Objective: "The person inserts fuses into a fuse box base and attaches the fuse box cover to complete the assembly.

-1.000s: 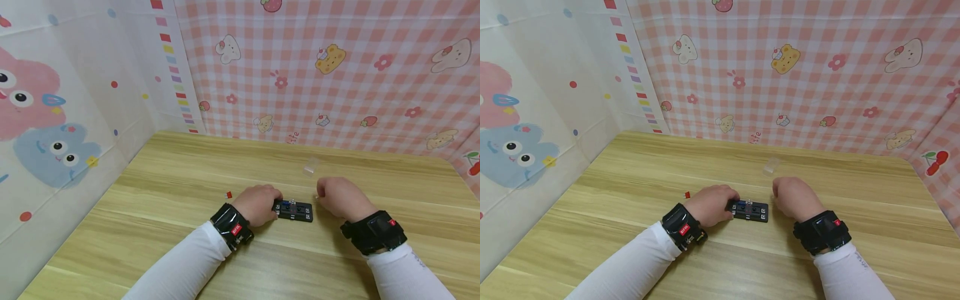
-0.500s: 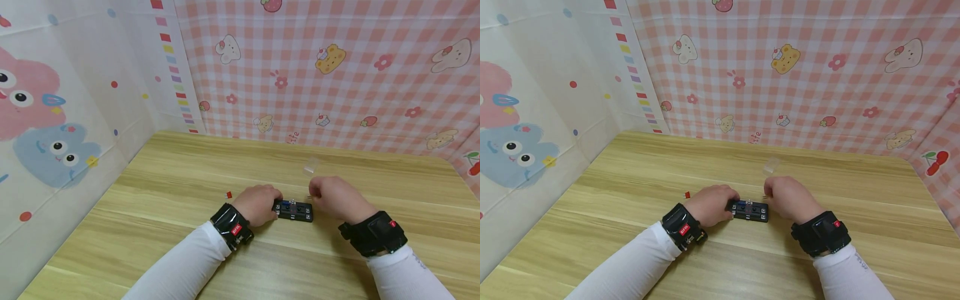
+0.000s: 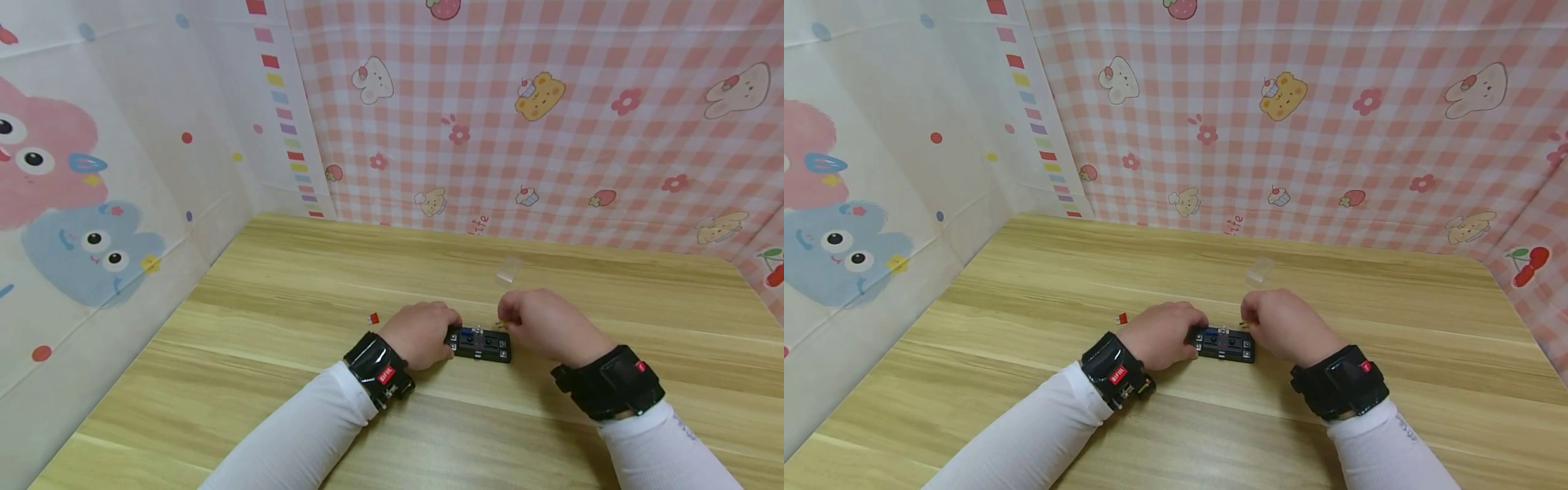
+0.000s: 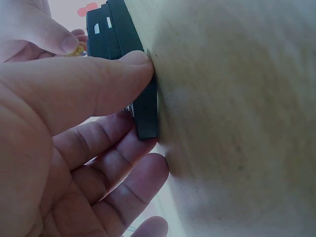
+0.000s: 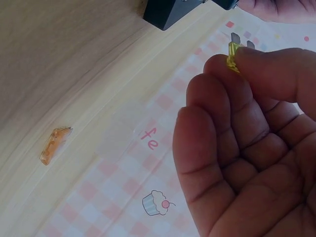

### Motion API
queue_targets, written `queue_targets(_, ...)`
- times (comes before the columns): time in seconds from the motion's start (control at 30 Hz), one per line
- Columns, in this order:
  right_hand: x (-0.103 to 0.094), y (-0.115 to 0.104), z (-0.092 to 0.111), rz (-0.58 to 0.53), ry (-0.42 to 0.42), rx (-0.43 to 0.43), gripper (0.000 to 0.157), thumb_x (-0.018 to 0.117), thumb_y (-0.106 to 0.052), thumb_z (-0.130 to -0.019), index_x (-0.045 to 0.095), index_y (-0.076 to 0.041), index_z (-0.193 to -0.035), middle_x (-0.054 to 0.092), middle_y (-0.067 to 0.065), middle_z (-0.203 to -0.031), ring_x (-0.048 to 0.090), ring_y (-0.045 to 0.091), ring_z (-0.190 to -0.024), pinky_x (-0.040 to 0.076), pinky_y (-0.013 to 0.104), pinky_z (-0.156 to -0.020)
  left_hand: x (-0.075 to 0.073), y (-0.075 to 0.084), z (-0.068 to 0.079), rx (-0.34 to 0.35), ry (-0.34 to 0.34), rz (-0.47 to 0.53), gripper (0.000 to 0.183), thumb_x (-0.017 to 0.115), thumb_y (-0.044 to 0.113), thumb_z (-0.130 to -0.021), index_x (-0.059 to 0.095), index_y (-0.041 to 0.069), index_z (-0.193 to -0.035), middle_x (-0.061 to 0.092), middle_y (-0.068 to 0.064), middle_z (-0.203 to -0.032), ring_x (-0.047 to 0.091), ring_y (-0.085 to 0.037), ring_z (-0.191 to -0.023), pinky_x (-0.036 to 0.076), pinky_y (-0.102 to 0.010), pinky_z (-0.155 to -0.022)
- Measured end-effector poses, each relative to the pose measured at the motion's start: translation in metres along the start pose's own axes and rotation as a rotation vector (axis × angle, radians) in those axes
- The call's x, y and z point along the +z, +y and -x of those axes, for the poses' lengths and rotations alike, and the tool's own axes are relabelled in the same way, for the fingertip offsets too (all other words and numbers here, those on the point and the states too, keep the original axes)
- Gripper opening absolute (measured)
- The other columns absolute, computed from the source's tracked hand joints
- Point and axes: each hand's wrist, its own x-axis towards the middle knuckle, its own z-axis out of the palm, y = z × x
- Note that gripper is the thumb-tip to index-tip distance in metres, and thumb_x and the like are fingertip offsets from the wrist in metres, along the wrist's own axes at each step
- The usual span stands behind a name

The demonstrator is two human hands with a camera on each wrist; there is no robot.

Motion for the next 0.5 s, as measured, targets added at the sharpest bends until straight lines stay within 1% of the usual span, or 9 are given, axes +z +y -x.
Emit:
queue_targets(0.3,0.0015,-0.0018,0.0004,0.008,0.023,-0.065,0.01,0.066,-0.005,-0.081,0.066,-0.014,-0.084,0.061,-0.004,-0.075,0.05,0.01,-0.064,0.047,0.032,-0.059,-0.0003,-0.0006,0.0001,0.004,0.0,-0.001,0.044,0.073,0.037,-0.08,0.061,0.02,-0.119,0.058,0.005,-0.112,0.051,-0.012,-0.096,0.045,-0.035,-0.085)
queue_targets(0.5,0.0017,-0.0036,0.0005,-0.027,-0.011,-0.047,0.01,0.065,-0.006,-0.082,0.067,-0.014,-0.087,0.062,-0.005,-0.076,0.05,0.01,-0.065,0.047,0.032,-0.059,-0.0008,-0.0005,0.0004,0.004,-0.004,0.002,0.045,0.073,0.037,-0.08,0.06,0.02,-0.119,0.058,0.005,-0.112,0.051,-0.011,-0.095,0.045,-0.035,-0.085)
